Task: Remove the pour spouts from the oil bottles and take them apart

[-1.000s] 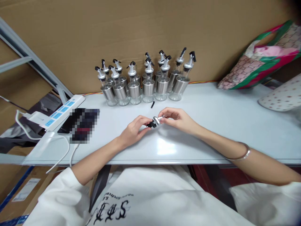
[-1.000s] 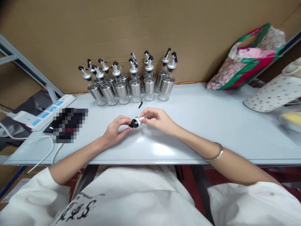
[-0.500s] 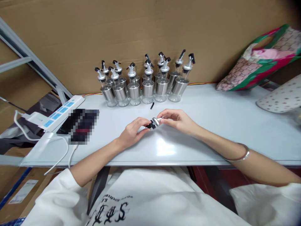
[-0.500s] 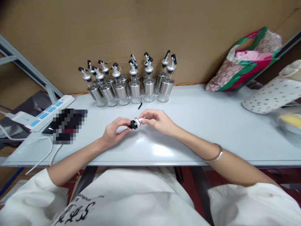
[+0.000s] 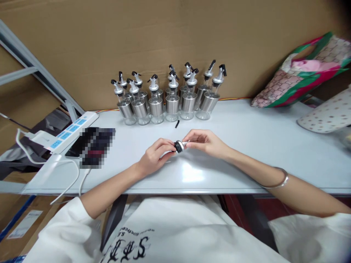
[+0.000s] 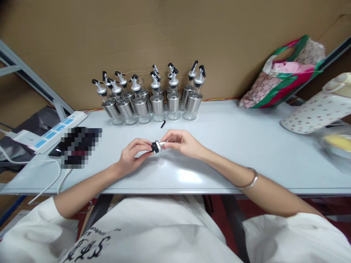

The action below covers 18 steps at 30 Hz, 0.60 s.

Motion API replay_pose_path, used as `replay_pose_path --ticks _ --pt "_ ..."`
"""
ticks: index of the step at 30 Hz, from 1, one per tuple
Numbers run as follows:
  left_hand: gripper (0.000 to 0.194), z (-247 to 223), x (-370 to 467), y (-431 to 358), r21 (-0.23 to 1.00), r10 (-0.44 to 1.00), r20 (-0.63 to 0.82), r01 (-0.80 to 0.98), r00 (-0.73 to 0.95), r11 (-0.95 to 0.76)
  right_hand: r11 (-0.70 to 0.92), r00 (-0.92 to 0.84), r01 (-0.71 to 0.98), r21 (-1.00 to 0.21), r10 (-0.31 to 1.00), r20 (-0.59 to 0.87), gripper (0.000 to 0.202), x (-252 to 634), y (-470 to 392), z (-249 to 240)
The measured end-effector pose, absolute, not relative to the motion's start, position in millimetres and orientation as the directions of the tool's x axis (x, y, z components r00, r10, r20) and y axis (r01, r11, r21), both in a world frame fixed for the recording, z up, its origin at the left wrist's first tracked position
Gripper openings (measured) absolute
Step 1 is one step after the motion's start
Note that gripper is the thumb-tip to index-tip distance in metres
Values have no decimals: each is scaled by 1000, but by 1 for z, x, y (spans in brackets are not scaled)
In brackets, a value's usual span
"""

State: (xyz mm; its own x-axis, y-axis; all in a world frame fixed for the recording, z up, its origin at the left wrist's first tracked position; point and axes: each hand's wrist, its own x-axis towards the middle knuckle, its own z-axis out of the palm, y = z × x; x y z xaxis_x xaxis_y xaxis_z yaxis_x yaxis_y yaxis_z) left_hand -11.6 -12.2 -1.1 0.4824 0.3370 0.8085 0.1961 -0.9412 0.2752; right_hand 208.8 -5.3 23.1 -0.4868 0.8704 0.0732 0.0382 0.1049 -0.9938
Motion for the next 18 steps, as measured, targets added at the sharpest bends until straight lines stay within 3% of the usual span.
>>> replay_pose_path --ticks 11,18 --pt "8 -5 -10 -15 188 236 845 146 481 -971 36 -554 18 -999 832 20 25 210 -7 23" --pt "9 -5 -11 -11 227 292 840 191 457 -955 -29 -630 -30 -999 776 -3 27 206 -14 25"
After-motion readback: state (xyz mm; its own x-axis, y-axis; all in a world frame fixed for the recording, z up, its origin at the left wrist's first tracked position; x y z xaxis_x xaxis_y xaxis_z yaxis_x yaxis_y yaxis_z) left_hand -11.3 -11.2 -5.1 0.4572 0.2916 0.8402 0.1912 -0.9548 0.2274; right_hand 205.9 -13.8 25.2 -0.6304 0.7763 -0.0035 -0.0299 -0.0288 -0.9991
